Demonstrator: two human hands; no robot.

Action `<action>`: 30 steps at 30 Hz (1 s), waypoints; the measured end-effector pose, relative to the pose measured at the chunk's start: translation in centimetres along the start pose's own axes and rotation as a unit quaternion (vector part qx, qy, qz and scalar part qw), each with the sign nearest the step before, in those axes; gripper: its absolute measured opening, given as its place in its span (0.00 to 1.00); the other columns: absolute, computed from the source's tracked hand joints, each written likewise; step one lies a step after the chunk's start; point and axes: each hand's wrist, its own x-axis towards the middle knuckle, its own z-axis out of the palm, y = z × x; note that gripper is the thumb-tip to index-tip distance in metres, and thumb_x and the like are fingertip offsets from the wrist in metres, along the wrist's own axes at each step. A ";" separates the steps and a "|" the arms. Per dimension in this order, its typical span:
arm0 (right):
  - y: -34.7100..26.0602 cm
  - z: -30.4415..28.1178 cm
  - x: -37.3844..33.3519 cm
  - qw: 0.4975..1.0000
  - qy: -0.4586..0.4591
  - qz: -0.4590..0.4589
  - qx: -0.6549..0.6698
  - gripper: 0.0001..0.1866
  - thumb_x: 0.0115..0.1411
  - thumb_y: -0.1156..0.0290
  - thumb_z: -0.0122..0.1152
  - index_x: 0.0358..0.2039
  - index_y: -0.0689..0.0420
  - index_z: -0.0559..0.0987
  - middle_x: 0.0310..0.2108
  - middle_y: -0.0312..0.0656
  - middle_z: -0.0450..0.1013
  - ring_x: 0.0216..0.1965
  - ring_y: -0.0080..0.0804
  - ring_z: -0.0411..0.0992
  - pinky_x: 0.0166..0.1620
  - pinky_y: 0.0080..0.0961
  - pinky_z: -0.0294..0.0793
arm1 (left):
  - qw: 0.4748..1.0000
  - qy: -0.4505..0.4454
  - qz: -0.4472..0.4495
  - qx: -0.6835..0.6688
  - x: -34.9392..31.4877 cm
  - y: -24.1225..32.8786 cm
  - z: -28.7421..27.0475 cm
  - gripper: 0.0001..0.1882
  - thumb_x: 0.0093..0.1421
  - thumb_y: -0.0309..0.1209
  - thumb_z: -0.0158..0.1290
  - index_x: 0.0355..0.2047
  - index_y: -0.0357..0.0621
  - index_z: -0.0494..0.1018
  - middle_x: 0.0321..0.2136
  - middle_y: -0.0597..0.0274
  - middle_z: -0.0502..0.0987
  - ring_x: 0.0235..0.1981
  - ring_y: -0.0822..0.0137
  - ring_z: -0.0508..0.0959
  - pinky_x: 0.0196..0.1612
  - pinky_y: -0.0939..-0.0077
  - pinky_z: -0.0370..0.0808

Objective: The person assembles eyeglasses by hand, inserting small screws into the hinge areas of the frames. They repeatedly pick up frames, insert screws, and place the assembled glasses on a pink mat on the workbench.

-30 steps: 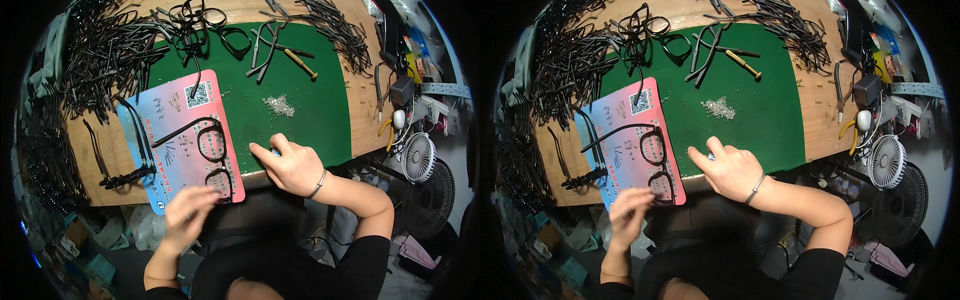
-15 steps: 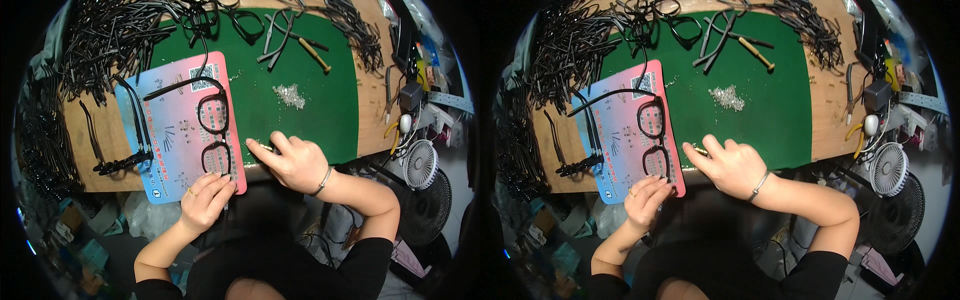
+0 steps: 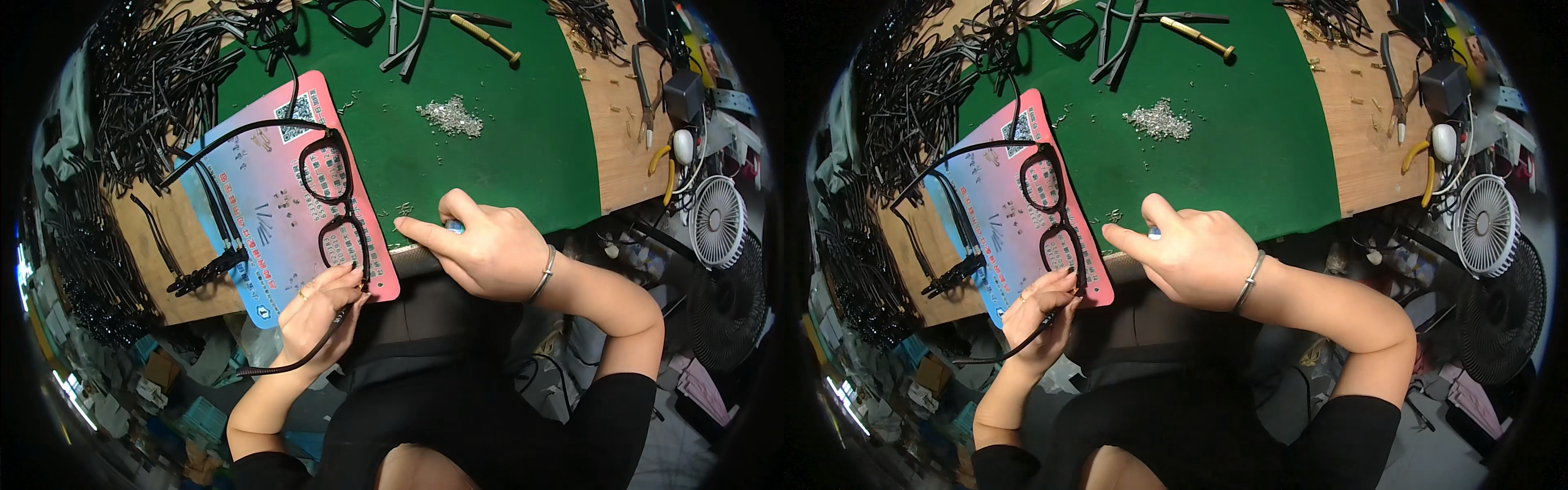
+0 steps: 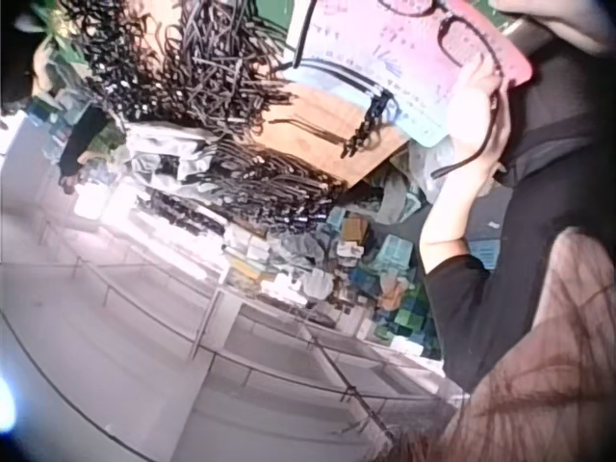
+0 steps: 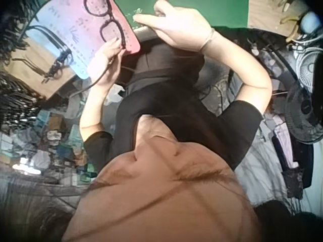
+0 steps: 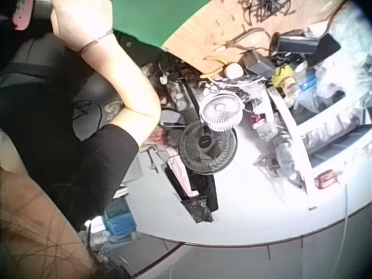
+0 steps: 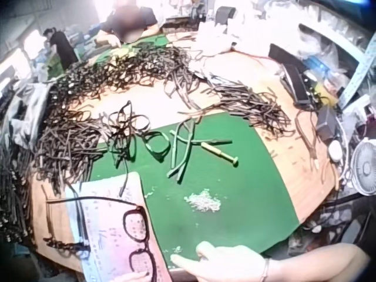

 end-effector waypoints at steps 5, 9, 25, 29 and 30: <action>0.0 0.3 0.1 1.000 0.011 -0.006 0.005 0.20 0.47 0.73 0.59 0.44 0.51 0.75 0.29 0.43 0.64 0.20 0.35 0.71 0.22 0.29 0.73 | 0.999 -0.015 -0.002 0.039 0.3 0.7 0.0 0.11 0.43 0.18 0.62 0.27 0.36 0.72 0.29 0.54 0.79 0.35 0.55 0.79 0.41 0.68 0.77; -0.1 0.0 0.2 1.000 -0.005 0.000 -0.013 0.19 0.50 0.72 0.60 0.45 0.49 0.76 0.27 0.40 0.65 0.20 0.31 0.71 0.21 0.25 0.72 | 0.992 -0.018 0.056 0.113 1.1 0.4 0.0 0.11 0.43 0.23 0.63 0.26 0.38 0.73 0.28 0.58 0.78 0.33 0.59 0.78 0.42 0.66 0.76; -2.1 0.9 1.1 0.990 -0.084 -0.059 0.094 0.13 0.50 0.71 0.56 0.39 0.48 0.72 0.27 0.45 0.65 0.15 0.37 0.70 0.18 0.31 0.72 | 0.996 0.056 0.061 0.039 -0.3 -2.1 1.4 0.07 0.44 0.22 0.61 0.24 0.40 0.74 0.30 0.59 0.79 0.34 0.61 0.79 0.46 0.64 0.75; -2.1 1.0 1.1 0.990 -0.085 -0.059 0.090 0.15 0.50 0.71 0.56 0.40 0.48 0.72 0.26 0.45 0.65 0.15 0.37 0.70 0.19 0.32 0.73 | 0.995 0.074 0.049 0.043 -0.5 -2.0 1.8 0.06 0.45 0.22 0.60 0.24 0.40 0.74 0.29 0.58 0.79 0.35 0.61 0.79 0.46 0.62 0.74; -2.2 1.0 1.1 0.991 -0.084 -0.056 0.087 0.15 0.50 0.71 0.56 0.40 0.48 0.72 0.27 0.44 0.65 0.16 0.37 0.71 0.19 0.32 0.73 | 0.995 0.077 0.047 0.043 -0.5 -1.9 1.9 0.06 0.45 0.22 0.60 0.24 0.40 0.74 0.29 0.58 0.79 0.35 0.61 0.79 0.47 0.62 0.74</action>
